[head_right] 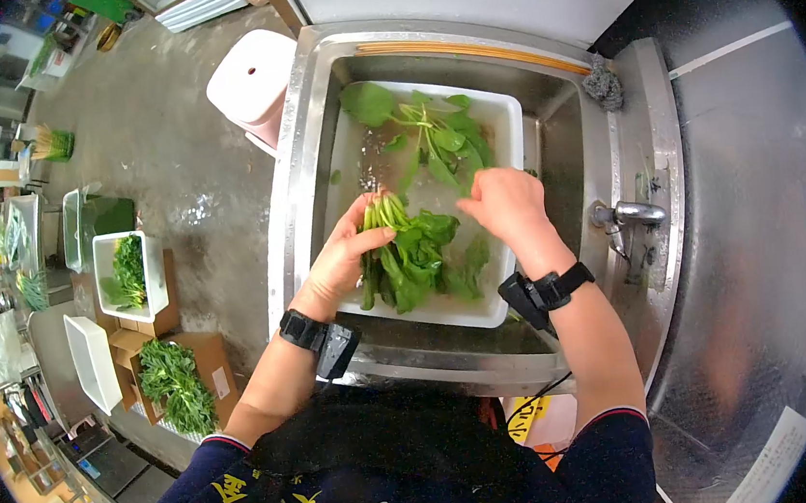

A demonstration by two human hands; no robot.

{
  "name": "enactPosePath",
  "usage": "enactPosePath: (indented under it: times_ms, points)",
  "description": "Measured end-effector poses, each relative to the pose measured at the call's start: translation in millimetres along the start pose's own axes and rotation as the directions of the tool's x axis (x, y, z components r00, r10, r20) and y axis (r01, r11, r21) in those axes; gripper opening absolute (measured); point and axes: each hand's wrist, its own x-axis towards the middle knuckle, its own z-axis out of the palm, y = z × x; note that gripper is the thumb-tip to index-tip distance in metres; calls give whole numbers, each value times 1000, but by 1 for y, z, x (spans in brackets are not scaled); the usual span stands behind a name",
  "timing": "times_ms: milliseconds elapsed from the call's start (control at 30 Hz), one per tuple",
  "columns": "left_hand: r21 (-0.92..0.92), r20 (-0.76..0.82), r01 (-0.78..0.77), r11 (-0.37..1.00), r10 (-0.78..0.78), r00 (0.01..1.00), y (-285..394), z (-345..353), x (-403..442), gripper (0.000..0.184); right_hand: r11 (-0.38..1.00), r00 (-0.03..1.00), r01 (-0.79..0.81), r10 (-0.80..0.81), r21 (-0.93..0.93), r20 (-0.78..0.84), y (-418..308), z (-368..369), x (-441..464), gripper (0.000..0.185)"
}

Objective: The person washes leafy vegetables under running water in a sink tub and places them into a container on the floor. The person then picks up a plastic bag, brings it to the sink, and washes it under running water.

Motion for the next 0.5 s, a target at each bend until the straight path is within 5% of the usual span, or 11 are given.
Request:
enactPosePath:
  times_ms: [67, 100, 133, 267, 400, 500]
  points:
    - [-60, 2, 7, 998, -7, 1000, 0, -3, -3, 44, 990, 995, -96, 99, 102, -27, -10, -7, -1, 27]
    - [-137, 40, 38, 990, -33, 999, 0, -6, -3, 44, 830, 991, 106, -41, 548, -129, -12, -2, 3, 27]
    - [-208, 82, 77, 975, -61, 995, -1, -8, -4, 45, 450, 954, 299, -108, 842, -281, -15, 1, 3, 27]
    - [-238, 160, 131, 962, -94, 983, -8, -12, -1, 42, 136, 921, 168, -374, 976, -106, -36, 10, 0, 27]
    - [-200, 180, 187, 962, -152, 972, -8, -14, -4, 41, 268, 926, 90, -378, 959, 19, -32, 6, -1, 26]
    - [-286, 143, 148, 947, -111, 983, -7, -10, -6, 40, 209, 927, 42, -372, 977, 40, -31, 10, -5, 27]
